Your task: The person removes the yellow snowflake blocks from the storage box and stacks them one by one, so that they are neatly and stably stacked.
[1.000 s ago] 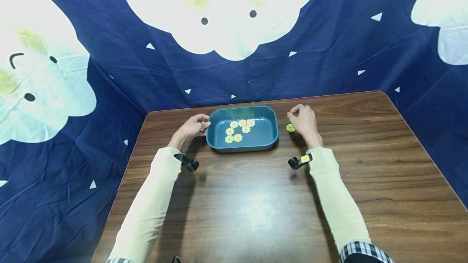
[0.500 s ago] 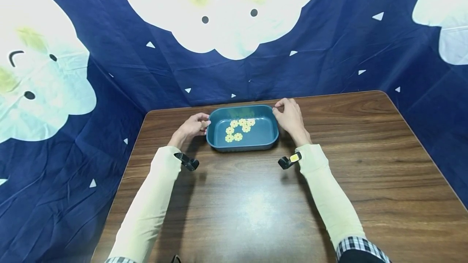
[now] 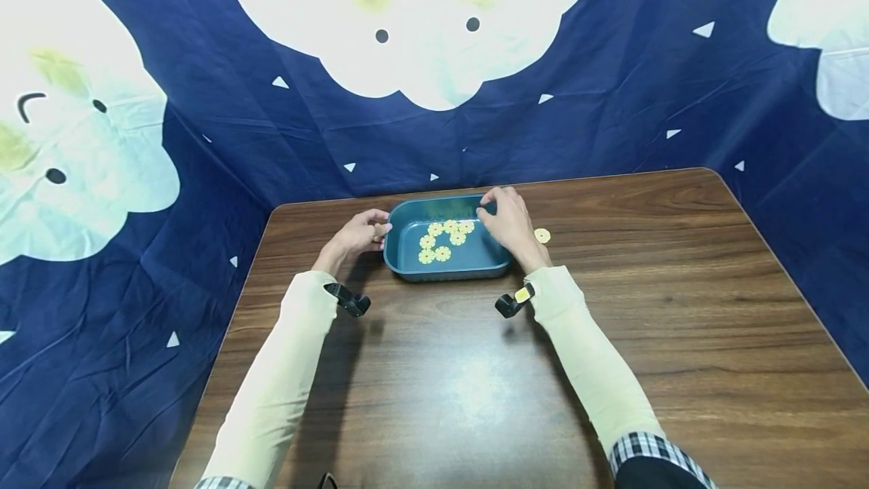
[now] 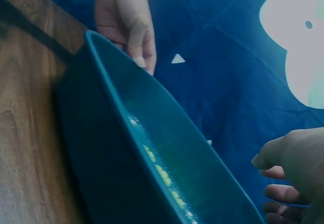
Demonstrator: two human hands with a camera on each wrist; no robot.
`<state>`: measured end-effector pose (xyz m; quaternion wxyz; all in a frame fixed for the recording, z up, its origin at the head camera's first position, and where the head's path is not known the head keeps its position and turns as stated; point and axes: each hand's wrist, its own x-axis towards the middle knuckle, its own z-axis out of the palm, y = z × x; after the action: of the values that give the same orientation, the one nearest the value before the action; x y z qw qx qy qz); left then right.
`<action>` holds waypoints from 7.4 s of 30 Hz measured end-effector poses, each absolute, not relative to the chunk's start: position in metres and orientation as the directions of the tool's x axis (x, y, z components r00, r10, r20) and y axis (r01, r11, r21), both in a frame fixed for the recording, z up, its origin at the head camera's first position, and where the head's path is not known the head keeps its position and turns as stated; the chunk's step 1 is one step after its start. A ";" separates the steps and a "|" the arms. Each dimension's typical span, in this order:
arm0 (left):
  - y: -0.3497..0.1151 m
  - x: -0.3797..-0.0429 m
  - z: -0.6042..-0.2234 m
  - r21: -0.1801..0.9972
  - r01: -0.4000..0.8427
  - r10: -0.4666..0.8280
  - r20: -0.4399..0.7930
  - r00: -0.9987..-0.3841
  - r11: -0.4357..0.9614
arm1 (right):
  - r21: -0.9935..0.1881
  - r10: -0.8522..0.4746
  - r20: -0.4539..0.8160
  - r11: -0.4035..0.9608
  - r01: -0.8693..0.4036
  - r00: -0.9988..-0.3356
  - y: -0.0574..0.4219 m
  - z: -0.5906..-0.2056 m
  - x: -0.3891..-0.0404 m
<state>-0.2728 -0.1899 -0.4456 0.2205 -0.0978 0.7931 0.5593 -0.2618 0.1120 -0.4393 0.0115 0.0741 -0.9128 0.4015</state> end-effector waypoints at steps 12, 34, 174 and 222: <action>-0.191 -0.273 -0.447 0.849 -0.402 0.095 -0.457 -0.885 0.342 | -0.693 -0.273 -0.031 0.699 -0.176 -0.962 0.087 -0.458 -0.261; -0.190 -0.271 -0.446 0.850 -0.400 0.093 -0.455 -0.886 0.343 | -0.504 -0.418 -0.119 0.807 -0.307 -0.901 0.056 -0.476 -0.259; -0.192 -0.271 -0.448 0.864 -0.389 0.105 -0.440 -0.892 0.320 | -0.859 0.194 -0.188 0.442 0.257 -0.963 0.199 -0.471 -0.248; -0.191 -0.268 -0.447 0.858 -0.393 0.104 -0.447 -0.889 0.331 | -0.659 0.167 -0.099 0.727 0.191 -0.981 0.210 -0.492 -0.247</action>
<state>-0.2680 -0.1913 -0.4465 0.2175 -0.0916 0.7863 0.5710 -0.2475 0.2105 -0.4922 -0.0165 -0.0965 -0.9292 0.3565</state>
